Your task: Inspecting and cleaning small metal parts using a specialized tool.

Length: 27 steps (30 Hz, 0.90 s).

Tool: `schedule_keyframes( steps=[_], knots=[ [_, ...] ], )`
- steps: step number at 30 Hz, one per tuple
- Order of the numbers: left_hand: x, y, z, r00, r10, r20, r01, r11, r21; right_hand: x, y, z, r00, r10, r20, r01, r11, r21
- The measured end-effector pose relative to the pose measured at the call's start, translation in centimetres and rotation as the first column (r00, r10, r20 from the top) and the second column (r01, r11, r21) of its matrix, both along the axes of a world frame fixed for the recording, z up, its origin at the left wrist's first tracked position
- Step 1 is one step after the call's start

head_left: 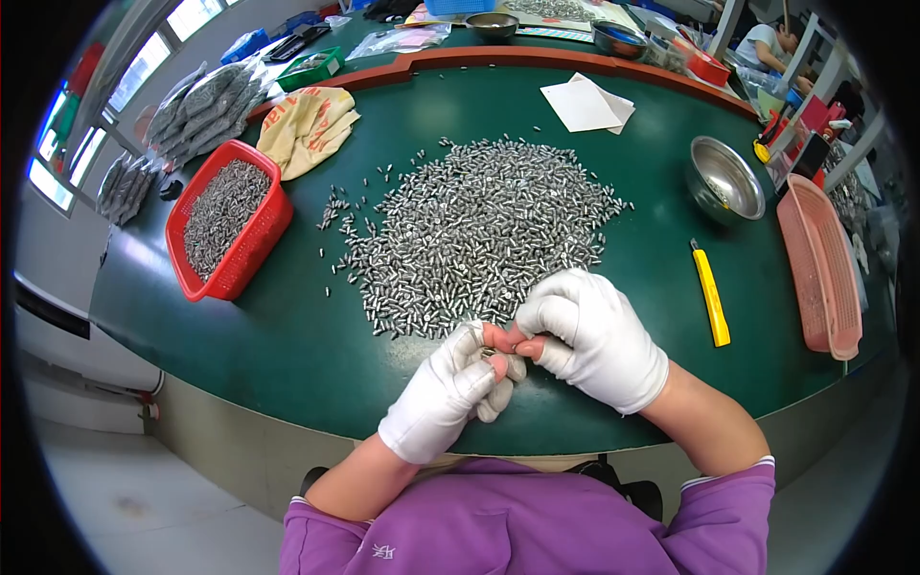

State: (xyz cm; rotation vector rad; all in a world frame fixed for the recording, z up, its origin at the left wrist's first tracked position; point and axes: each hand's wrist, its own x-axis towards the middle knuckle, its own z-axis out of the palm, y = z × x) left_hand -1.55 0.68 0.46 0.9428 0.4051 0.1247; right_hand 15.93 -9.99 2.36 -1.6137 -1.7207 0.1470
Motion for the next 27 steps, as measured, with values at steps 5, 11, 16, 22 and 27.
schedule_keyframes(
  steps=[5,11,16,22,27],
  knots=[
    [-0.1,0.0,-0.1,0.999,-0.005,-0.033,0.006,0.999,0.038,-0.2,0.1,-0.1,0.999,0.041,-0.028,-0.04,0.999,0.02],
    [0.0,-0.1,0.2,0.998,0.054,-0.013,-0.055,0.998,-0.021,1.2,0.1,-1.1,0.933,-0.243,0.265,0.258,0.966,-0.02],
    [-0.1,-0.1,0.2,0.997,0.065,-0.052,-0.067,0.997,-0.042,1.2,0.1,-1.4,0.914,-0.226,0.337,0.258,0.965,-0.053],
    [-0.2,0.1,0.2,0.998,0.048,-0.04,-0.05,0.998,-0.045,0.9,0.1,-1.3,0.904,-0.238,0.356,0.277,0.959,-0.063],
    [-0.2,-0.1,-0.1,0.998,0.047,0.046,-0.044,0.997,-0.062,0.7,0.1,-1.0,0.883,-0.236,0.406,0.301,0.948,-0.102]
  ],
)
